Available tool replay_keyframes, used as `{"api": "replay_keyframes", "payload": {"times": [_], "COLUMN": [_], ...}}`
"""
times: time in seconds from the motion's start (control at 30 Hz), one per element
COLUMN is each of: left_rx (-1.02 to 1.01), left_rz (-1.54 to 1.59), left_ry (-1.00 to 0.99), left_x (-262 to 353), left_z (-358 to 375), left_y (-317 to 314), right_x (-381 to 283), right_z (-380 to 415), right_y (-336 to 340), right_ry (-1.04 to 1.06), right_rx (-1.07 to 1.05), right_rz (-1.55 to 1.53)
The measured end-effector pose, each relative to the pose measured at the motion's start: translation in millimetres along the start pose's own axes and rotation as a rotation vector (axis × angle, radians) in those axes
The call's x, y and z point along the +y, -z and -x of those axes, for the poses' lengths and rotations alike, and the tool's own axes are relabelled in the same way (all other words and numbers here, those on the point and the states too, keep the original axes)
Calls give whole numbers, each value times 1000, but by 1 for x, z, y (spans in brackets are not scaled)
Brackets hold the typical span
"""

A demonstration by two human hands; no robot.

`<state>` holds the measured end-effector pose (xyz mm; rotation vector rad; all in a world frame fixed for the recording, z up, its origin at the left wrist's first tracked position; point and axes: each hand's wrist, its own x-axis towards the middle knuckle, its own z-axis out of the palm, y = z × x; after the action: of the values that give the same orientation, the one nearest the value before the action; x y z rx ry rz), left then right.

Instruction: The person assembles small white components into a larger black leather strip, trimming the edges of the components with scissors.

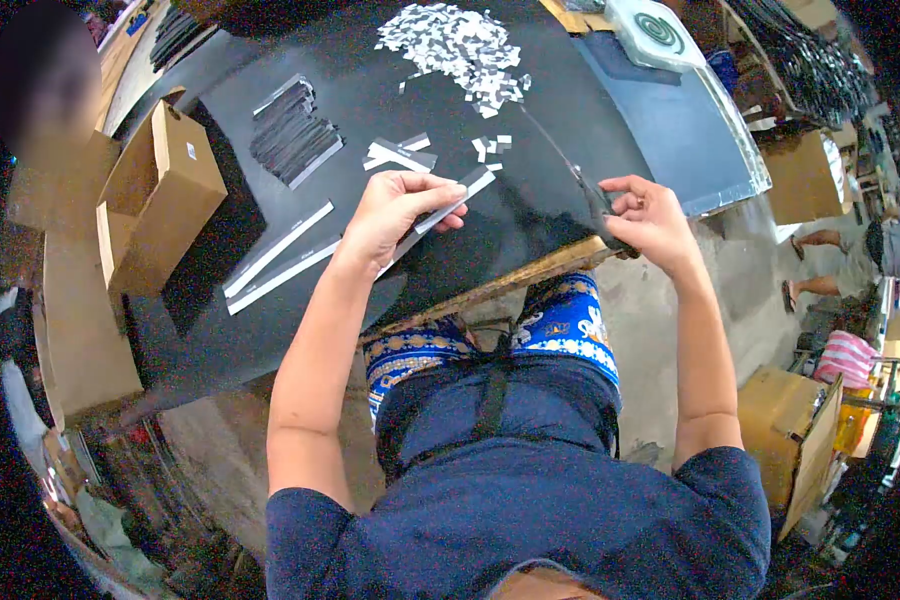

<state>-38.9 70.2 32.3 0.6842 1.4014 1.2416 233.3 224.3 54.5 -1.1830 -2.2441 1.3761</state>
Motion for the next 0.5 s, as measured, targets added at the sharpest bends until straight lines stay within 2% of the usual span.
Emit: {"api": "replay_keyframes", "payload": {"times": [0.03,0.07,0.13,0.17,0.3,0.37,0.5], "left_rx": [2,-3,-7,-15,-37,-42,-53], "left_rz": [4,19,38,47,61,61,40], "left_ry": [2,-4,-10,-6,-9,-2,-1], "left_x": [-1,-1,-1,-1,2,3,3], "left_z": [0,0,-1,-2,0,0,1], "left_y": [0,0,0,0,-4,-6,-7], "right_x": [-1,-4,-24,-14,-20,-15,-26], "right_z": [4,11,28,32,41,41,39], "right_y": [-5,-11,-28,-35,-56,-63,-69], "right_ry": [-11,-13,-101,-115,-169,-94,-115], "right_rx": [-56,-57,-54,-129,-200,-219,-202], "right_rz": [-277,-275,-467,-549,-553,-535,-544]}}
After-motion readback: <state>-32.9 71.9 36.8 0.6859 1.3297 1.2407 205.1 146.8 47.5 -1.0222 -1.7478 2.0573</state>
